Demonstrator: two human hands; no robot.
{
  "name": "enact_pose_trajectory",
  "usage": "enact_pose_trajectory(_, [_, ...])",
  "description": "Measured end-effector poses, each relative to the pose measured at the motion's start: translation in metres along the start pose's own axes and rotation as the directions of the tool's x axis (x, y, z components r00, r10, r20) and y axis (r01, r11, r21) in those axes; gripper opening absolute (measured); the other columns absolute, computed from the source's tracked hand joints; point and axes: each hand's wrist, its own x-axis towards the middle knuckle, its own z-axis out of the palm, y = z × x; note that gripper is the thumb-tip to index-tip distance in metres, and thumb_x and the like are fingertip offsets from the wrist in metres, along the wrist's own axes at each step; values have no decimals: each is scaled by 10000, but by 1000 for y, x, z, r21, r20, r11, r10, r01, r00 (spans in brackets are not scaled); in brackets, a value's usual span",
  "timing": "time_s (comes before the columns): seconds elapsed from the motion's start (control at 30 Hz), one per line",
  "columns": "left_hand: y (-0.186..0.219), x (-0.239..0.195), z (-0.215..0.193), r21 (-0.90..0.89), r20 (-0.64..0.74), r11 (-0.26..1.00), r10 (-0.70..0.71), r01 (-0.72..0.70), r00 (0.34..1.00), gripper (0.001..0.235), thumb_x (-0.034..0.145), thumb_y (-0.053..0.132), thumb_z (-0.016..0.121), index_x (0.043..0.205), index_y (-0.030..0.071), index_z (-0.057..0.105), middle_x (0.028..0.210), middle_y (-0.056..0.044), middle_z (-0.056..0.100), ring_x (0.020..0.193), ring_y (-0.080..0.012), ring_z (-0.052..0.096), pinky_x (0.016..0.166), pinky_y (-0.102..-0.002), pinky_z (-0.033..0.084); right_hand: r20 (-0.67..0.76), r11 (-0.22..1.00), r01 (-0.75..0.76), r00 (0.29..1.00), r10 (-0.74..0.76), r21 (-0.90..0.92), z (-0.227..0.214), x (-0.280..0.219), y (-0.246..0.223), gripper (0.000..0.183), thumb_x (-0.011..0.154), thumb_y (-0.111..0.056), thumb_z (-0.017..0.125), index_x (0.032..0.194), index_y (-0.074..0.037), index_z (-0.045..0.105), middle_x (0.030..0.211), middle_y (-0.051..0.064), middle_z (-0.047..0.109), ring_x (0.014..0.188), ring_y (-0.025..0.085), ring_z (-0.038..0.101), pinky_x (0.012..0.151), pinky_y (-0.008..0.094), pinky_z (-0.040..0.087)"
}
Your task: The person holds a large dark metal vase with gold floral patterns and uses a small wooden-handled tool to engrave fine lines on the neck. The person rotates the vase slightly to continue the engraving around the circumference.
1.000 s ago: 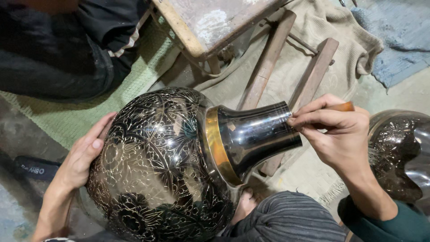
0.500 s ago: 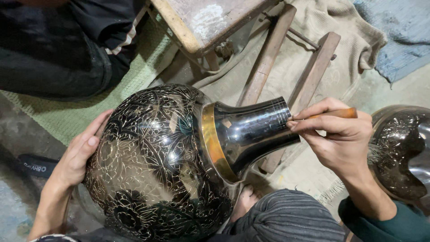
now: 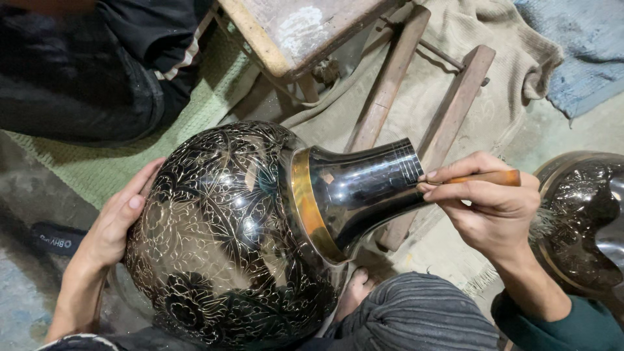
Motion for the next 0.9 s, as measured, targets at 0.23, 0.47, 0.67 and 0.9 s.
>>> enact_pose_trajectory(0.23, [1,0,-1,-65,16,998,-23,24,1000,903,952,640,380,1576,-12,347,1595,-193,461,1490,-302,413,1204,-368,258,20,999,49,999,-49,-12,-5,-5,3,172,774,105,793,863,-39,768,928,108,737,828,152,743,766,239,628])
enact_pose_trajectory(0.47, [0,0,1,-105,27,995,6,-3,1000,886,970,610,392,1569,-41,343,1599,-194,455,1497,-289,401,1214,-358,245,-40,998,68,997,-68,-5,0,-11,8,168,796,90,834,877,-42,767,935,106,740,814,150,736,740,230,615])
enact_pose_trajectory(0.67, [1,1,-1,-67,25,998,9,-7,1000,888,972,619,382,1567,-39,347,1600,-181,458,1505,-283,395,1216,-354,238,-7,986,167,986,-168,-18,-4,-14,13,182,751,82,828,858,-53,771,915,108,738,869,175,732,745,252,616])
enact_pose_trajectory(0.9, [6,1,1,-33,5,999,-33,34,999,922,942,668,369,1579,1,355,1608,-181,442,1502,-303,392,1215,-381,249,-65,992,126,990,-125,9,-1,-21,16,183,764,95,826,854,-53,766,931,110,743,831,162,738,751,247,627])
